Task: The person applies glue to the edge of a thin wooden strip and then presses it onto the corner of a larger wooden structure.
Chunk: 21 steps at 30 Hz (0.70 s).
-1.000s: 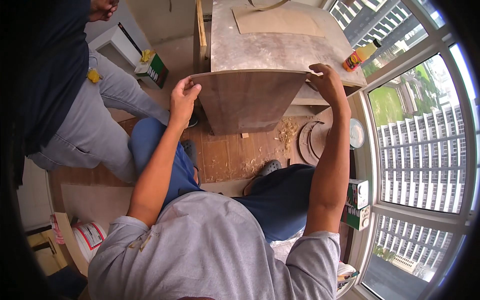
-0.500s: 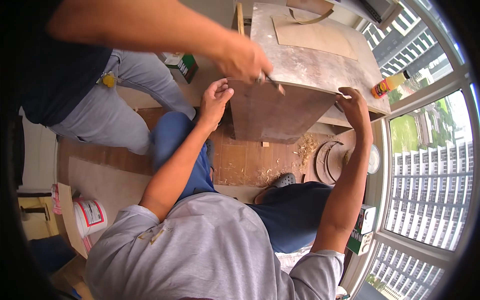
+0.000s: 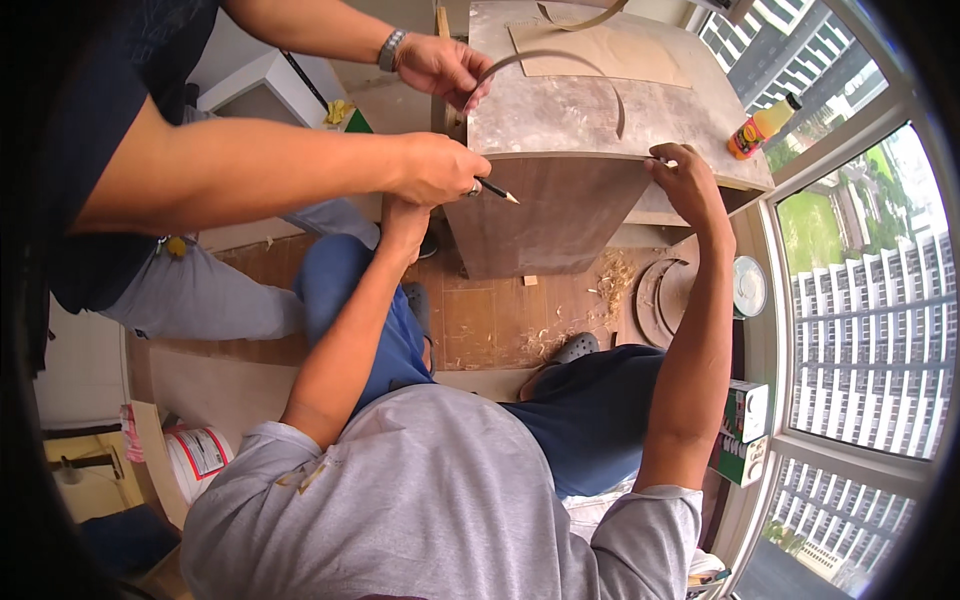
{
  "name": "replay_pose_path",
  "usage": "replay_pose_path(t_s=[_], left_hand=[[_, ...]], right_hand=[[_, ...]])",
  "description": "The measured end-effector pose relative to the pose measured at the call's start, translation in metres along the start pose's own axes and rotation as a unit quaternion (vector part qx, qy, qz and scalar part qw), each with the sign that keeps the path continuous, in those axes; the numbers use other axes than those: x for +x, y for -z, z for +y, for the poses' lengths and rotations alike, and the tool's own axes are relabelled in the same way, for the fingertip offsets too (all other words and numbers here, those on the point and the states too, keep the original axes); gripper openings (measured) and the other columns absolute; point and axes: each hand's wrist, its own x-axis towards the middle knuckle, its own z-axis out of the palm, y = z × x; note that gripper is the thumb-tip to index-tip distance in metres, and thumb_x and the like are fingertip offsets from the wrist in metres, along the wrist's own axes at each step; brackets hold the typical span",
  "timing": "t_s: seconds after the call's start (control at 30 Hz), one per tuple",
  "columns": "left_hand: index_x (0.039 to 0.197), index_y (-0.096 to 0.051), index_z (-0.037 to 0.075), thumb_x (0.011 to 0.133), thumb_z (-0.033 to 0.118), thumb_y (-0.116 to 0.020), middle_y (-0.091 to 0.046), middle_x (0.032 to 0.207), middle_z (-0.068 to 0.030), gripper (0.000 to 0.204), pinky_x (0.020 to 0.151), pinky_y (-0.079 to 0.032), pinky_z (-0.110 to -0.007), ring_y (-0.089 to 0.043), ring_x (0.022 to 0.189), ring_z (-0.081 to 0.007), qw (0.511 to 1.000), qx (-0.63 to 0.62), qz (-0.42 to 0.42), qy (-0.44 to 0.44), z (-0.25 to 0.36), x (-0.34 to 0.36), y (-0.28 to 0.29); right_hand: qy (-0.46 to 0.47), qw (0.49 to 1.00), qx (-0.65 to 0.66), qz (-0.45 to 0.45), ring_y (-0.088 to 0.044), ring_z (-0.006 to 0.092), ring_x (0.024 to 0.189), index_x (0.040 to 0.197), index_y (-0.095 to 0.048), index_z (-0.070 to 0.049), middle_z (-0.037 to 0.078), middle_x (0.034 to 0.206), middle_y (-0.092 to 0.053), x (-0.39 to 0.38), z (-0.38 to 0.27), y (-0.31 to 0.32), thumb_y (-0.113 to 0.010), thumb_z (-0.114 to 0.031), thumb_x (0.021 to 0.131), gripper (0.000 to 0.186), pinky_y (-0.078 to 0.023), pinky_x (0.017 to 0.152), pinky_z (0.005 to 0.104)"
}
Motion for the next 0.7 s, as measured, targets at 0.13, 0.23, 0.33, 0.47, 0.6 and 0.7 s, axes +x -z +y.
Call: replay_pose_path(t_s=[0.13, 0.23, 0.33, 0.47, 0.6, 0.7], left_hand=[[0.128, -0.062, 0.001, 0.1, 0.018, -0.073, -0.07, 0.124, -0.0084, 0.034, 0.099, -0.05, -0.036, -0.065, 0.116, -0.0201, 0.998, 0.039, 0.031, -0.037, -0.01, -0.005, 0.002], [0.135, -0.061, 0.002, 0.103, 0.022, -0.07, -0.068, 0.133, -0.0116, 0.039, 0.104, -0.049, -0.041, -0.063, 0.122, -0.0257, 0.922, 0.381, -0.039, -0.06, -0.022, -0.007, 0.02], [0.139, -0.059, 0.003, 0.103, 0.024, -0.07, -0.066, 0.138, -0.014, 0.043, 0.108, -0.046, -0.042, -0.061, 0.128, -0.0278, 0.911, 0.354, -0.082, -0.194, -0.013, -0.021, 0.022], [0.143, -0.057, 0.006, 0.104, 0.023, -0.07, -0.067, 0.138, -0.0113, 0.045, 0.117, -0.041, -0.041, -0.062, 0.13, -0.0225, 0.921, 0.291, -0.184, -0.181, 0.023, -0.028, 0.014], [0.139, -0.06, 0.007, 0.103, 0.025, -0.07, -0.068, 0.135, -0.0094, 0.041, 0.118, -0.041, -0.044, -0.062, 0.13, -0.0224, 0.865, 0.368, -0.239, -0.242, 0.023, -0.032, 0.021], [0.136, -0.063, 0.009, 0.102, 0.026, -0.07, -0.07, 0.132, -0.008, 0.039, 0.118, -0.04, -0.046, -0.061, 0.13, -0.0224, 0.822, 0.42, -0.264, -0.278, 0.014, -0.032, 0.027]], right_hand=[[-0.021, 1.0, 0.001, -0.02, -0.072, 0.031, 0.108, 0.124, -0.074, 0.001, 0.02, 0.124, -0.07, -0.001, -0.001, 0.002, -0.073, -0.025, 0.1, 0.035, -0.055, 0.094, 0.0397], [-0.006, 0.999, -0.022, -0.032, -0.071, 0.0332, 0.11, 0.123, -0.074, 0.001, 0.02, 0.122, -0.071, -0.002, -0.018, 0.0, -0.073, -0.023, 0.099, 0.034, -0.054, 0.096, 0.0403], [0.01, 0.996, -0.075, -0.044, -0.07, 0.0355, 0.113, 0.124, -0.073, 0.0, 0.021, 0.124, -0.07, -0.008, -0.024, 0.004, -0.073, -0.02, 0.097, 0.034, -0.053, 0.098, 0.041], [-0.008, 0.999, -0.047, -0.025, -0.067, 0.0347, 0.122, 0.131, -0.069, -0.002, 0.021, 0.132, -0.067, -0.022, -0.033, 0.006, -0.072, -0.019, 0.096, 0.038, -0.052, 0.103, 0.0412], [-0.001, 1.0, 0.002, 0.007, -0.064, 0.0309, 0.128, 0.135, -0.067, -0.004, 0.017, 0.138, -0.065, -0.02, -0.046, 0.009, -0.07, -0.023, 0.101, 0.039, -0.049, 0.108, 0.0399], [0.103, 0.994, 0.032, -0.024, -0.064, 0.0266, 0.127, 0.132, -0.07, -0.005, 0.011, 0.137, -0.067, -0.012, -0.052, 0.001, -0.064, -0.029, 0.108, 0.035, -0.047, 0.108, 0.0358]])
